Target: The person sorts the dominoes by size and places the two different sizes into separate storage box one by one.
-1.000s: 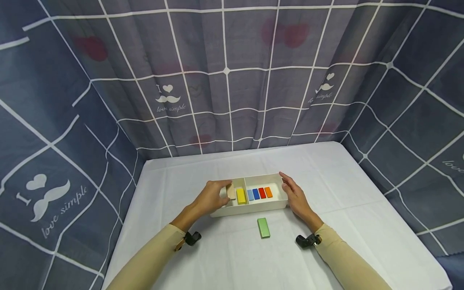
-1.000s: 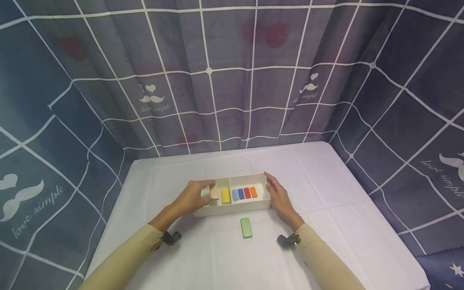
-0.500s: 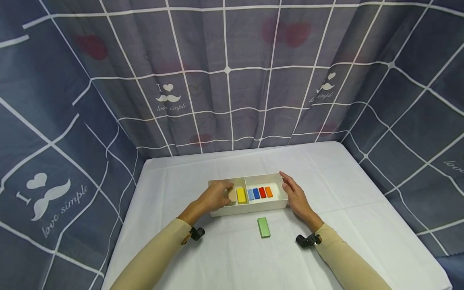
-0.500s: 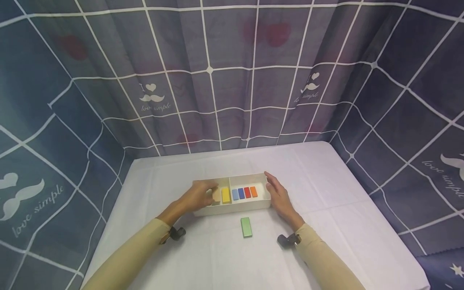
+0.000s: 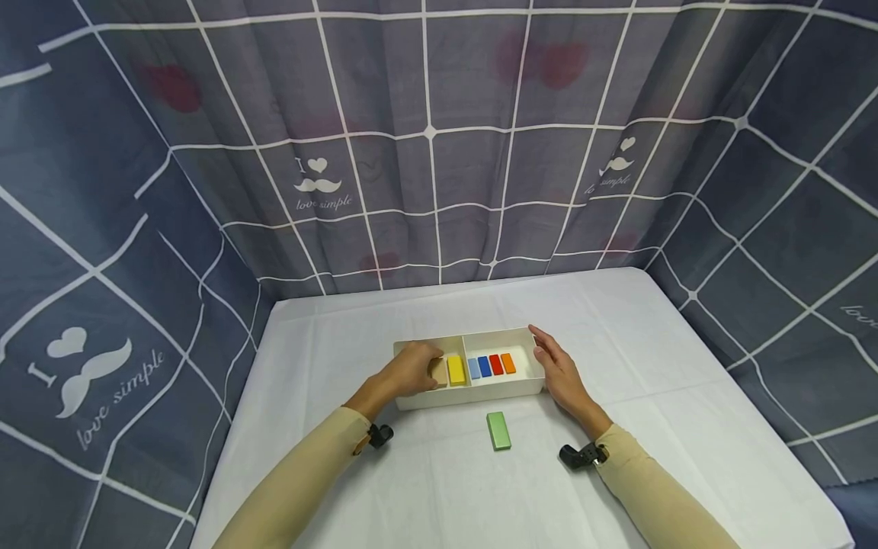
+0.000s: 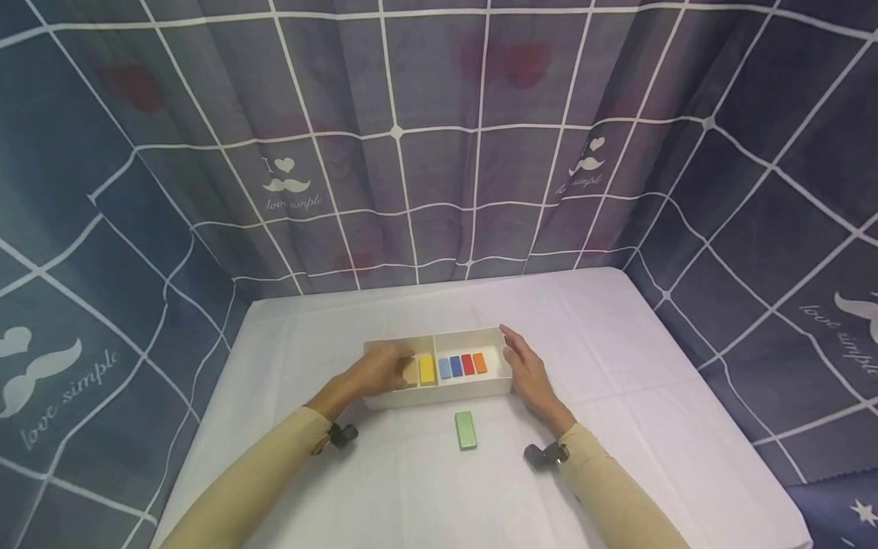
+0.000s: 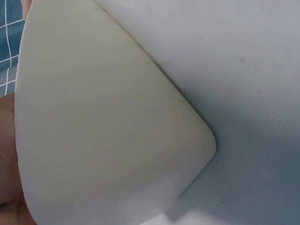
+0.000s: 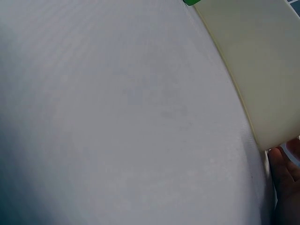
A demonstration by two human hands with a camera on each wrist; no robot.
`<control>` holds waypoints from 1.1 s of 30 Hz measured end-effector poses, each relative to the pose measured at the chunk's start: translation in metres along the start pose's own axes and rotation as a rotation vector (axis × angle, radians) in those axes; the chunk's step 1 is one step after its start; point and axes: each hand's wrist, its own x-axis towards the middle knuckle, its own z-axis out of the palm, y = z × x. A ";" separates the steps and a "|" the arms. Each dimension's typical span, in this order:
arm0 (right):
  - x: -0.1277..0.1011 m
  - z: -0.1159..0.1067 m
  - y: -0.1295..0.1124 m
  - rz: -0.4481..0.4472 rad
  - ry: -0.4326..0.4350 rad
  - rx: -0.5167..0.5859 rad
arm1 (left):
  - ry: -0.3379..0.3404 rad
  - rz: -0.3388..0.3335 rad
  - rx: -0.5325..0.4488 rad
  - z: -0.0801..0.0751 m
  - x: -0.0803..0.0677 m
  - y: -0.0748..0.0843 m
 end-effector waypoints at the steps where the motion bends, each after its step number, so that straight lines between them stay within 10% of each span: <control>1: 0.000 0.000 0.000 -0.002 0.001 0.002 | -0.003 -0.005 0.002 0.000 0.000 0.000; 33: 0.000 0.000 0.002 -0.004 0.002 -0.038 | 0.112 0.012 -0.044 -0.012 -0.006 0.035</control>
